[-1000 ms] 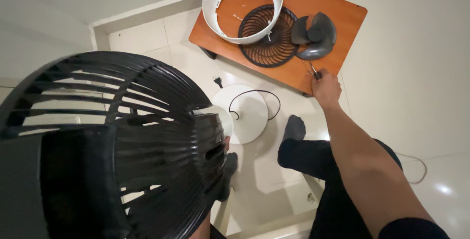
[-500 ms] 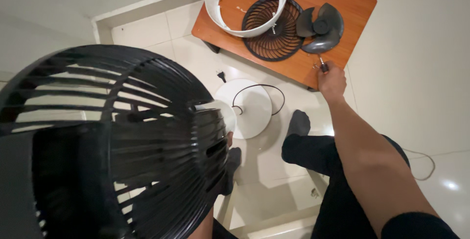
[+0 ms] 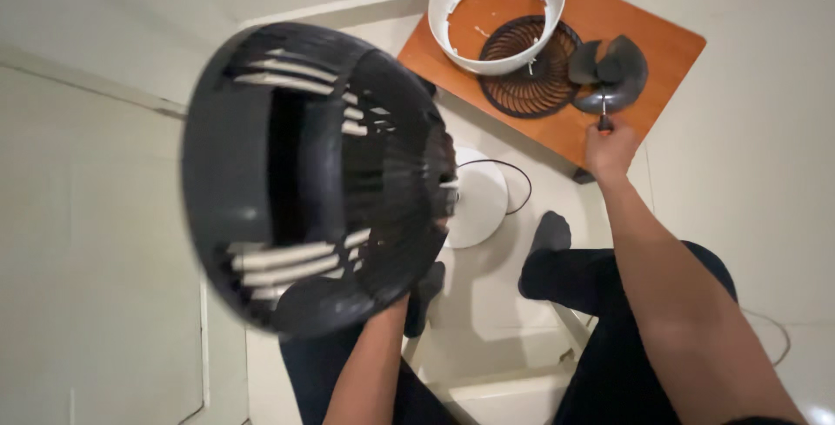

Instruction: The person assembles a standing fan by attaching the fan head to the base, securing it with a screwdriver, and then attaching the fan blades and front grill. The person uses a screwdriver to tighten screws and aligns components by hand.

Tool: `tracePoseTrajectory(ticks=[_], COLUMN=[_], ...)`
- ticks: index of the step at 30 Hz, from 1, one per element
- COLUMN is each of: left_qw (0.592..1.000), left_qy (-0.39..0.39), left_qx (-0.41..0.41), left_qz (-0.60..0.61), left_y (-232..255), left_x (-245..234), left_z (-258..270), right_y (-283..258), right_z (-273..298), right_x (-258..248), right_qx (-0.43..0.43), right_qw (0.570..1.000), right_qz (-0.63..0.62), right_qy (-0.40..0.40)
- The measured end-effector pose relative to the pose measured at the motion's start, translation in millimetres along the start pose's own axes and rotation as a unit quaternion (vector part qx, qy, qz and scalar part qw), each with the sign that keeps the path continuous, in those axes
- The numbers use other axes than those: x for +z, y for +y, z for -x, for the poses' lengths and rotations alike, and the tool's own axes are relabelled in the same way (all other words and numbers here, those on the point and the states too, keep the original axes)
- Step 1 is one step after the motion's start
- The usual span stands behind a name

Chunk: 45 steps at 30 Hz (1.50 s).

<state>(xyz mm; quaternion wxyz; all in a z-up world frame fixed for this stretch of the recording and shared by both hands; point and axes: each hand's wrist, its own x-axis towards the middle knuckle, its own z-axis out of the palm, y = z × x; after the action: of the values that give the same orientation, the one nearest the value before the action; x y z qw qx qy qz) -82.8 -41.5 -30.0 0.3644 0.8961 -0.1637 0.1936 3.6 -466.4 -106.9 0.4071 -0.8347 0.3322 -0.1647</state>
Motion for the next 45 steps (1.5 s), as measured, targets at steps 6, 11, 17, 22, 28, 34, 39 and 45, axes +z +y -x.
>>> tracePoseTrajectory(ticks=[6,11,17,22,28,34,39,45], left_qw=[0.999,0.946,0.968,0.983,0.976,0.966,0.954,0.915], left_qy=[-0.005,0.121,0.202,0.167,0.178,0.195,0.216,0.206], left_qx=[0.032,-0.242,-0.061,-0.02,-0.089,-0.096,-0.149,-0.268], left_qz=[-0.039,0.182,0.137,0.079,0.085,0.138,0.148,0.219], left_y=[-28.9,43.0,195.0,229.3,219.0,190.2,177.5,165.2], left_x=[-39.9,-164.8,-237.7,-236.8,-235.0,-247.3,-220.5,-164.2], left_z=[-0.9,-13.1,-26.2,-57.5,-64.4,-60.7,-27.3,20.3], right_y=[-51.7,-68.9,-51.2,-43.6,-19.1,5.8,17.0,53.8], right_z=[30.1,56.7,86.7,103.0,91.2,74.1,58.4,48.0], right_x=[-38.1,-78.8,-72.2,-62.5,-74.4,-85.5,-75.8,-37.2], right_qx=[-0.089,-0.083,0.051,-0.015,0.049,0.217,0.314,0.219], right_qw=[0.995,0.99,0.984,0.983,0.982,0.927,0.902,0.953], right_qz=[-0.051,-0.112,-0.171,-0.18,-0.184,-0.307,-0.294,-0.192], right_qy=[0.007,0.01,-0.026,-0.024,-0.014,-0.013,0.041,0.082])
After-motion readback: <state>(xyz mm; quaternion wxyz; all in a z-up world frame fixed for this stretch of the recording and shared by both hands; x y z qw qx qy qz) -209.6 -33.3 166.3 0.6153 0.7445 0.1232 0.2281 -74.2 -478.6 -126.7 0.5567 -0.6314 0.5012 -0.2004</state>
